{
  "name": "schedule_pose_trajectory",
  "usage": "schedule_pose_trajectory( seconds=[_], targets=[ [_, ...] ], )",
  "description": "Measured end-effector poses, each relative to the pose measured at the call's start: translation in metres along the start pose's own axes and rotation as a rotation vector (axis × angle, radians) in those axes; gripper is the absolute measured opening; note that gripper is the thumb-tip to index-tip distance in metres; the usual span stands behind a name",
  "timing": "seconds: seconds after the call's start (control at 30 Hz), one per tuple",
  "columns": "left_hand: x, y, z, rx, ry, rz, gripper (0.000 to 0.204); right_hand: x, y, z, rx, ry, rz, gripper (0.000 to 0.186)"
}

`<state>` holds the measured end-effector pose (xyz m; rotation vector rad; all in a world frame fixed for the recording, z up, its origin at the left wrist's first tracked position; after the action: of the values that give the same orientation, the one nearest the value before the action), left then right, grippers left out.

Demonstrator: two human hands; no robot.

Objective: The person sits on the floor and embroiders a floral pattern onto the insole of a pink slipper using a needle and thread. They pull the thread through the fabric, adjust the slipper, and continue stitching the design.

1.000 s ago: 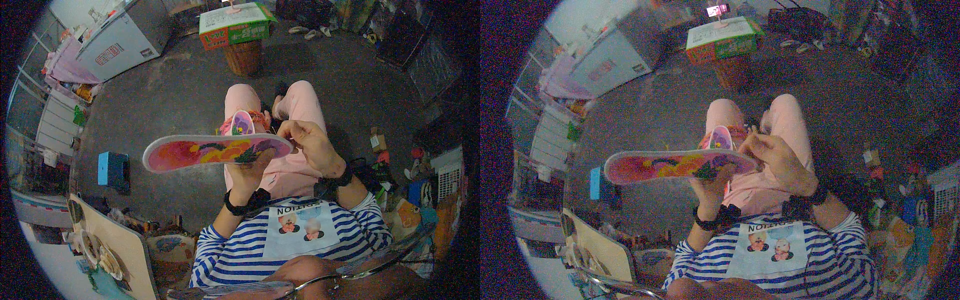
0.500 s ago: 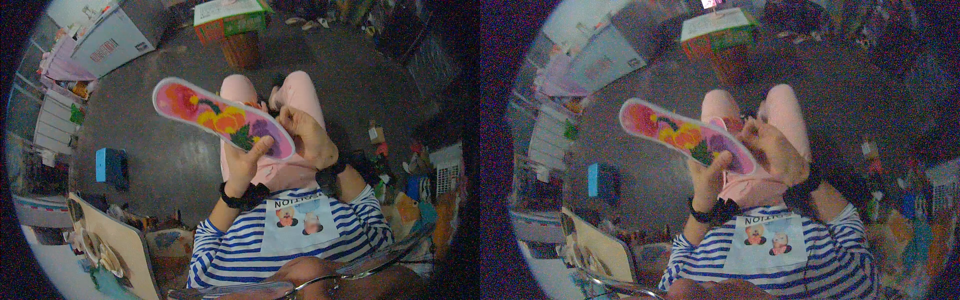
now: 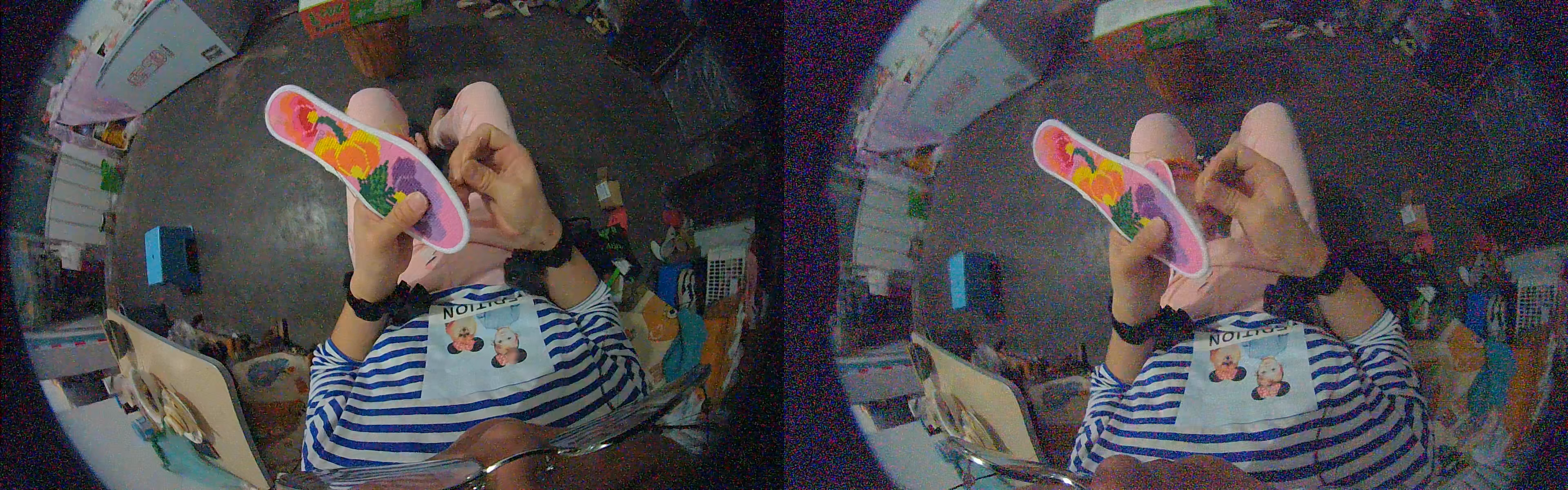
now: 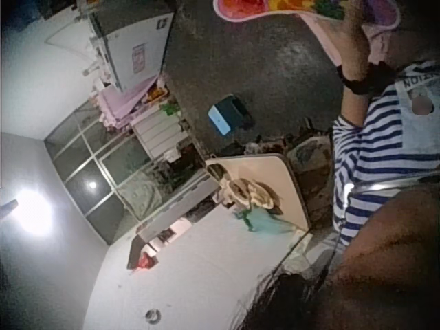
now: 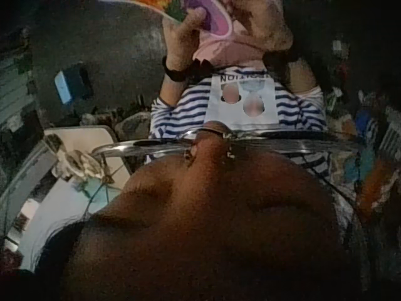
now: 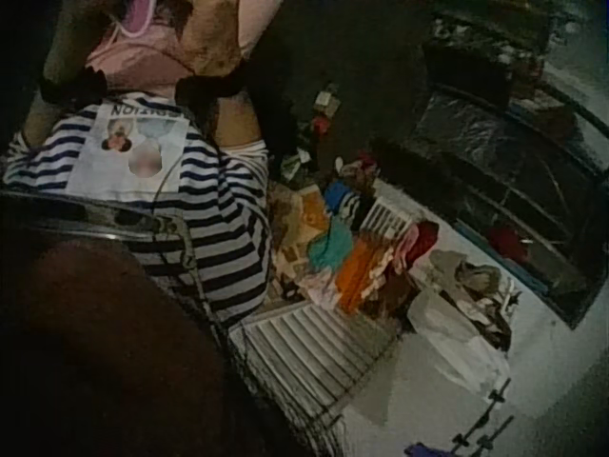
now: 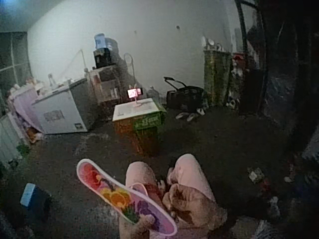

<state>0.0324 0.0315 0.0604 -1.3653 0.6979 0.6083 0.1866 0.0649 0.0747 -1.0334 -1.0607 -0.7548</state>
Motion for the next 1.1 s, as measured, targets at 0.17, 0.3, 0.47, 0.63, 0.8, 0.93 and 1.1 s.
schedule_pose_trajectory(
  seconds=[0.17,0.3,0.47,0.63,0.8,0.93,1.1],
  targets=[
    [0.0,0.011,-0.002,-0.034,0.081,0.039,0.05,0.003,-0.003,-0.003,0.005,0.086,-0.231,0.011],
    [0.006,0.026,-0.003,-0.012,0.22,-0.123,0.043,0.0,-0.012,-0.003,0.046,0.086,-0.063,0.007],
    [0.012,0.036,0.0,0.036,0.273,-0.353,0.039,-0.001,-0.016,-0.001,0.051,0.075,0.023,0.007],
    [0.013,0.039,0.003,0.035,0.306,-0.375,0.038,-0.001,-0.018,0.002,0.071,0.061,0.042,0.008],
    [0.006,0.035,0.002,0.023,0.275,-0.284,0.04,0.004,-0.025,-0.001,0.019,0.192,-0.287,0.005],
    [0.001,0.034,0.001,-0.007,0.299,-0.243,0.04,0.016,-0.033,-0.004,0.022,0.467,-0.602,0.006],
    [0.007,0.039,0.002,-0.042,0.336,-0.328,0.036,0.018,-0.041,-0.008,0.057,0.735,-0.891,0.011]
  ],
)
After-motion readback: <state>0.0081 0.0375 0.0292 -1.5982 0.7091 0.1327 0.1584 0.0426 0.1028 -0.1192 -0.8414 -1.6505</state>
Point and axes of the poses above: each hand's wrist, its own z-axis towards the middle knuckle, its own y-axis out of the back of the hand, x = y × z, the point moved 5 cm from there along z, towards the middle knuckle, and after that the axes turned 1 degree about x, right-handed, at the moved point
